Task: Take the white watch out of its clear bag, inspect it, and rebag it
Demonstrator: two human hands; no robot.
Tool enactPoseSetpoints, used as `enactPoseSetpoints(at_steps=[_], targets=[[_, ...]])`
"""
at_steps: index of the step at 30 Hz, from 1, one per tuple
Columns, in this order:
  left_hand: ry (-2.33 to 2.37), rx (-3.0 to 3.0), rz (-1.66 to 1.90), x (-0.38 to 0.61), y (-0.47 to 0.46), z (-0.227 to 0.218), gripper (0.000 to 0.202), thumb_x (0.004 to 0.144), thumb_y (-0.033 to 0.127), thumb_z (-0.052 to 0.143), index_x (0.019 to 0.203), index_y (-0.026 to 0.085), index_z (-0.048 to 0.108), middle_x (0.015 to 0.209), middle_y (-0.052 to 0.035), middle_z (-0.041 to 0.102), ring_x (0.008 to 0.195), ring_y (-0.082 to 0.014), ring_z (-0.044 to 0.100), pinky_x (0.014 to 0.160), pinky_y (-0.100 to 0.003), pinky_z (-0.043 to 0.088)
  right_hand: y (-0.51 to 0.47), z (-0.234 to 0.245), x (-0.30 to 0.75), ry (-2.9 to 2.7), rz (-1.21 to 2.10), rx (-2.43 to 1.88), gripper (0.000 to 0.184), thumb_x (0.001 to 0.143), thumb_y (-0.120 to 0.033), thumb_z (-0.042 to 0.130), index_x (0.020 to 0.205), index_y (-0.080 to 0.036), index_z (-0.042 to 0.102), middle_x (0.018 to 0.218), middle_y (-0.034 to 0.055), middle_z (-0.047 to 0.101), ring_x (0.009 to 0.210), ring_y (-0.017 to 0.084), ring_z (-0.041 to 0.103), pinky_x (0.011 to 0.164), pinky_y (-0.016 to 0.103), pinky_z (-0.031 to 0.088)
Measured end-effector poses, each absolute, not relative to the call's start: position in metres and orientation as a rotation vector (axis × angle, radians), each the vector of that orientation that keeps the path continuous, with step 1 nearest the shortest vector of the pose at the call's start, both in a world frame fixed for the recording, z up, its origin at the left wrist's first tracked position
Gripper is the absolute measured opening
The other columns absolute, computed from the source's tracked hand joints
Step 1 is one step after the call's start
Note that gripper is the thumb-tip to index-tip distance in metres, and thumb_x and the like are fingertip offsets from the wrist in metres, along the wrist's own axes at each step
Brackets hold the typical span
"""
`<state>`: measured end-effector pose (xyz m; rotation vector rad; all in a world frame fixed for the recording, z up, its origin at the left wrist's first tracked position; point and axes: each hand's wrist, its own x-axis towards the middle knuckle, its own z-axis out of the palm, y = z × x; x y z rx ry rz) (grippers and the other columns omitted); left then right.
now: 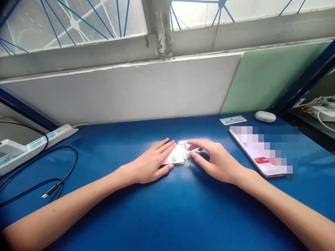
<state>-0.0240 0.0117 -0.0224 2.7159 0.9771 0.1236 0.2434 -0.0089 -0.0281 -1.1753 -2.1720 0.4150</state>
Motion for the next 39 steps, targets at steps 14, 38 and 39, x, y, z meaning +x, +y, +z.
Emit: enactPoseSetpoints(at_steps=[14, 38, 39], targets=[[0.967, 2.729, 0.135, -0.024, 0.012, -0.026, 0.068, 0.1, 0.045, 0.043, 0.154, 0.007, 0.028, 0.16, -0.0198, 0.032, 0.152, -0.0354, 0.019, 0.121, -0.049, 0.025, -0.014, -0.038, 0.236, -2.419, 0.352, -1.03, 0.038, 0.098, -0.03, 0.052, 0.134, -0.022, 0.058, 0.129, 0.0147, 0.062, 0.116, 0.028, 0.063, 0.094, 0.044, 0.057], [0.97, 2.745, 0.107, -0.022, 0.011, -0.024, 0.064, 0.103, 0.045, 0.04, 0.153, 0.006, 0.03, 0.161, -0.0213, 0.031, 0.152, -0.0364, 0.018, 0.122, -0.05, 0.024, -0.019, -0.038, 0.219, -2.462, 0.106, -0.947, 0.041, 0.096, -0.017, 0.048, 0.135, -0.015, 0.062, 0.132, 0.0133, 0.068, 0.132, 0.03, 0.056, 0.109, 0.046, 0.051], [0.969, 2.74, 0.11, -0.023, 0.011, -0.024, 0.064, 0.103, 0.045, 0.04, 0.153, 0.006, 0.03, 0.16, -0.0215, 0.031, 0.152, -0.0361, 0.018, 0.122, -0.051, 0.024, -0.018, -0.039, 0.22, -2.443, 0.147, -0.954, 0.04, 0.097, -0.018, 0.048, 0.134, -0.016, 0.063, 0.132, 0.0123, 0.068, 0.131, 0.029, 0.057, 0.108, 0.045, 0.051]])
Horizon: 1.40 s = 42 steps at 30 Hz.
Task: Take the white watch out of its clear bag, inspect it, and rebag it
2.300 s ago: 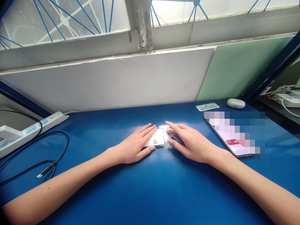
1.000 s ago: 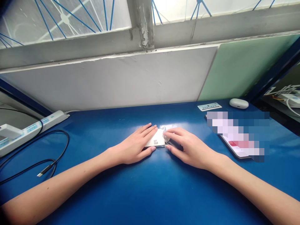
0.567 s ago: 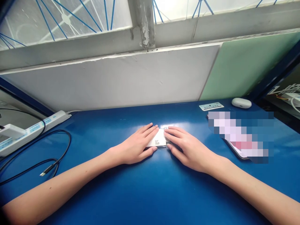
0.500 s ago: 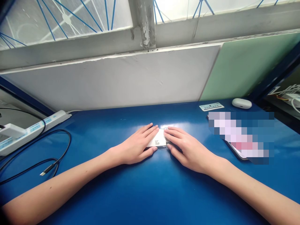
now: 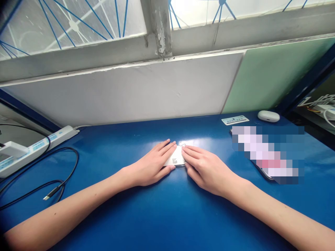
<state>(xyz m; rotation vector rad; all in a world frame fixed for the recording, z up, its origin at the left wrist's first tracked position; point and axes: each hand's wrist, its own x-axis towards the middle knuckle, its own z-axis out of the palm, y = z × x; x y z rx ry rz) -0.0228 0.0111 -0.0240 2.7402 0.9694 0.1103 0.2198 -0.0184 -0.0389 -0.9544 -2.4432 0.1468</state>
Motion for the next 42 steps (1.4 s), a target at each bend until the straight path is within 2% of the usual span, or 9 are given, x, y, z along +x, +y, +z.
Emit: enactPoseSetpoints(at_steps=[8, 12, 16, 21, 24, 27, 31, 35, 42], targets=[[0.929, 2.687, 0.206, -0.026, 0.014, -0.027, 0.059, 0.104, 0.041, 0.041, 0.152, 0.007, 0.033, 0.158, -0.0196, 0.037, 0.153, -0.0333, 0.02, 0.122, -0.05, 0.026, -0.004, -0.046, 0.235, -2.267, 0.381, -1.003, 0.035, 0.098, -0.019, 0.048, 0.126, -0.022, 0.067, 0.131, 0.0102, 0.069, 0.123, 0.026, 0.063, 0.102, 0.044, 0.055], [0.801, 2.652, 0.318, -0.029, 0.013, -0.027, 0.052, 0.105, 0.039, 0.038, 0.15, 0.013, 0.036, 0.155, -0.0179, 0.043, 0.148, -0.0307, 0.034, 0.12, -0.049, 0.032, -0.004, -0.046, 0.238, -2.282, 0.309, -0.981, 0.038, 0.098, -0.015, 0.046, 0.13, -0.023, 0.064, 0.137, 0.0119, 0.064, 0.123, 0.026, 0.062, 0.1, 0.045, 0.055], [0.605, 2.622, 0.507, -0.033, 0.011, -0.028, 0.048, 0.107, 0.041, 0.03, 0.149, 0.018, 0.037, 0.152, -0.0161, 0.046, 0.14, -0.0268, 0.044, 0.116, -0.044, 0.039, -0.004, -0.043, 0.239, -2.242, 0.369, -0.869, 0.034, 0.096, -0.016, 0.053, 0.126, -0.025, 0.067, 0.121, 0.0076, 0.073, 0.111, 0.023, 0.068, 0.093, 0.039, 0.059], [0.532, 2.588, 0.691, -0.035, 0.011, -0.03, 0.055, 0.107, 0.049, 0.021, 0.144, 0.015, 0.044, 0.145, -0.0175, 0.051, 0.137, -0.027, 0.047, 0.115, -0.043, 0.041, -0.006, -0.027, 0.242, -2.084, 0.468, -0.792, 0.022, 0.092, -0.018, 0.062, 0.106, -0.028, 0.075, 0.098, 0.0025, 0.078, 0.089, 0.021, 0.072, 0.079, 0.035, 0.06], [0.603, 2.559, 0.7, -0.036, 0.012, -0.03, 0.055, 0.106, 0.049, 0.021, 0.145, 0.015, 0.041, 0.147, -0.0182, 0.048, 0.14, -0.0281, 0.044, 0.116, -0.045, 0.039, -0.009, -0.015, 0.241, -1.863, 0.556, -0.93, 0.009, 0.09, -0.027, 0.067, 0.088, -0.027, 0.076, 0.087, 0.0024, 0.077, 0.08, 0.022, 0.071, 0.074, 0.036, 0.06], [0.677, 2.519, 0.725, -0.037, 0.012, -0.031, 0.056, 0.105, 0.049, 0.027, 0.15, 0.016, 0.031, 0.152, -0.0187, 0.042, 0.142, -0.0302, 0.041, 0.117, -0.048, 0.038, -0.007, -0.011, 0.24, -1.73, 0.721, -1.111, 0.019, 0.089, -0.041, 0.067, 0.081, -0.026, 0.076, 0.082, 0.0031, 0.076, 0.075, 0.023, 0.069, 0.07, 0.037, 0.06], [0.745, 2.475, 0.754, -0.035, 0.013, -0.032, 0.076, 0.097, 0.049, 0.049, 0.157, 0.02, 0.012, 0.159, -0.0196, 0.029, 0.142, -0.035, 0.04, 0.115, -0.052, 0.039, 0.0, -0.02, 0.242, -1.704, 0.975, -1.218, 0.033, 0.087, -0.052, 0.067, 0.091, -0.021, 0.079, 0.078, 0.0049, 0.075, 0.07, 0.022, 0.067, 0.066, 0.035, 0.059], [0.741, 2.572, 0.663, -0.033, 0.012, -0.03, 0.109, 0.08, 0.055, 0.074, 0.159, 0.021, 0.006, 0.165, -0.0194, 0.012, 0.151, -0.0396, 0.022, 0.12, -0.054, 0.03, 0.002, -0.031, 0.24, -1.724, 1.064, -1.223, 0.037, 0.089, -0.051, 0.066, 0.103, -0.02, 0.079, 0.08, 0.0047, 0.076, 0.068, 0.019, 0.066, 0.061, 0.031, 0.056], [0.784, 2.544, 0.517, -0.03, 0.012, -0.028, 0.099, 0.074, 0.05, 0.081, 0.153, 0.019, 0.031, 0.145, -0.0188, 0.046, 0.135, -0.0357, 0.047, 0.11, -0.049, 0.044, -0.004, -0.041, 0.23, -1.856, 0.906, -1.196, 0.036, 0.096, -0.045, 0.056, 0.119, -0.022, 0.071, 0.108, 0.009, 0.077, 0.092, 0.026, 0.073, 0.074, 0.037, 0.062]])
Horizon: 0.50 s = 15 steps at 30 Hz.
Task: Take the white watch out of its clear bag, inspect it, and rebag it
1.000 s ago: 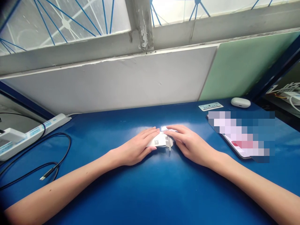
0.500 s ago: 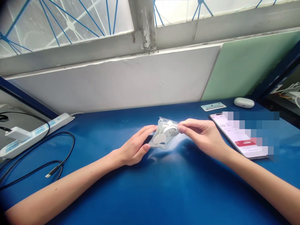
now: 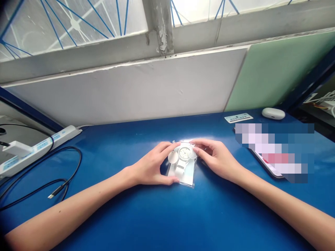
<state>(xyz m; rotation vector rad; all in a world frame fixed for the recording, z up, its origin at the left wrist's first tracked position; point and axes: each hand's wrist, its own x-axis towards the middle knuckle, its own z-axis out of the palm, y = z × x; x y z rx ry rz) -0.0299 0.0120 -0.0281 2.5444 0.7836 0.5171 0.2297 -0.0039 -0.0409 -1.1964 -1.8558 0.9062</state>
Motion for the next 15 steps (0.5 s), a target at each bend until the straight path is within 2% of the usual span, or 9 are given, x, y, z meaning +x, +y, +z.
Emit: enactPoseSetpoints(at_steps=[3, 6, 8, 11, 15], targets=[[0.83, 2.563, 0.493, -0.028, 0.011, -0.027, 0.086, 0.079, 0.052, 0.075, 0.148, 0.018, 0.039, 0.142, -0.0186, 0.049, 0.134, -0.0353, 0.046, 0.11, -0.05, 0.044, -0.01, -0.045, 0.23, -2.096, 0.521, -1.219, 0.041, 0.098, -0.04, 0.052, 0.132, -0.02, 0.062, 0.132, 0.0147, 0.067, 0.117, 0.032, 0.066, 0.095, 0.049, 0.058], [0.968, 2.589, 0.464, -0.025, 0.009, -0.027, 0.081, 0.082, 0.057, 0.07, 0.145, 0.015, 0.043, 0.143, -0.0221, 0.046, 0.14, -0.0385, 0.039, 0.112, -0.054, 0.04, -0.016, -0.048, 0.233, -2.366, 0.237, -1.198, 0.059, 0.096, -0.044, 0.054, 0.148, -0.016, 0.046, 0.155, 0.0194, 0.044, 0.14, 0.037, 0.045, 0.109, 0.058, 0.046], [1.086, 2.601, 0.455, -0.024, 0.008, -0.028, 0.081, 0.083, 0.06, 0.067, 0.145, 0.013, 0.043, 0.149, -0.0244, 0.04, 0.146, -0.0408, 0.031, 0.116, -0.057, 0.034, -0.018, -0.049, 0.234, -2.477, 0.185, -1.173, 0.071, 0.095, -0.048, 0.055, 0.154, -0.014, 0.035, 0.16, 0.0207, 0.036, 0.145, 0.038, 0.037, 0.111, 0.058, 0.043], [1.158, 2.594, 0.437, -0.024, 0.008, -0.029, 0.081, 0.086, 0.061, 0.063, 0.146, 0.013, 0.04, 0.157, -0.0239, 0.033, 0.15, -0.0399, 0.024, 0.118, -0.058, 0.03, -0.016, -0.05, 0.237, -2.532, 0.189, -1.146, 0.08, 0.093, -0.051, 0.057, 0.158, -0.015, 0.027, 0.161, 0.0191, 0.033, 0.147, 0.038, 0.033, 0.113, 0.058, 0.04], [1.104, 2.613, 0.404, -0.024, 0.009, -0.027, 0.071, 0.092, 0.056, 0.058, 0.146, 0.014, 0.04, 0.156, -0.0217, 0.039, 0.148, -0.0354, 0.033, 0.118, -0.055, 0.031, -0.009, -0.05, 0.242, -2.537, 0.234, -1.139, 0.079, 0.093, -0.051, 0.058, 0.159, -0.02, 0.026, 0.162, 0.016, 0.034, 0.147, 0.037, 0.033, 0.113, 0.059, 0.04]])
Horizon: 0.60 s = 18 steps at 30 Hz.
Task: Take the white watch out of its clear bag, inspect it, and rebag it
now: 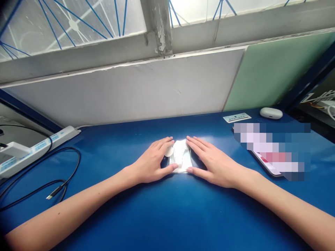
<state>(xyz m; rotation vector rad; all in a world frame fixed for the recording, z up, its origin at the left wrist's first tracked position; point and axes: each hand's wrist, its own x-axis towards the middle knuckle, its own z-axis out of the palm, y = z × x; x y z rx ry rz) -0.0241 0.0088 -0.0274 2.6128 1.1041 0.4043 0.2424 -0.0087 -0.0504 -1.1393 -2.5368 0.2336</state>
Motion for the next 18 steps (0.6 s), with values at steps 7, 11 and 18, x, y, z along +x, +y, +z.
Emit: enactPoseSetpoints(at_steps=[7, 11, 18], targets=[[1.152, 2.642, 0.419, -0.022, 0.008, -0.027, 0.054, 0.1, 0.045, 0.046, 0.141, 0.01, 0.047, 0.152, -0.0198, 0.046, 0.143, -0.0315, 0.041, 0.118, -0.048, 0.033, -0.006, -0.047, 0.244, -2.574, 0.236, -1.12, 0.077, 0.094, -0.05, 0.056, 0.158, -0.018, 0.026, 0.162, 0.0173, 0.033, 0.147, 0.036, 0.034, 0.113, 0.058, 0.04], [1.11, 2.668, 0.397, -0.025, 0.011, -0.026, 0.067, 0.095, 0.056, 0.052, 0.146, 0.014, 0.042, 0.155, -0.0199, 0.043, 0.145, -0.0335, 0.038, 0.117, -0.051, 0.033, -0.007, -0.047, 0.243, -2.554, 0.223, -1.116, 0.077, 0.094, -0.049, 0.057, 0.158, -0.02, 0.027, 0.161, 0.0168, 0.036, 0.145, 0.037, 0.037, 0.112, 0.058, 0.042], [1.016, 2.698, 0.349, -0.033, 0.022, -0.022, 0.093, 0.078, 0.068, 0.068, 0.149, 0.016, 0.039, 0.154, -0.0193, 0.044, 0.142, -0.0362, 0.041, 0.116, -0.052, 0.032, -0.006, -0.048, 0.244, -2.551, 0.235, -1.125, 0.082, 0.093, -0.051, 0.058, 0.16, -0.02, 0.021, 0.162, 0.0174, 0.033, 0.146, 0.037, 0.035, 0.113, 0.058, 0.041]])
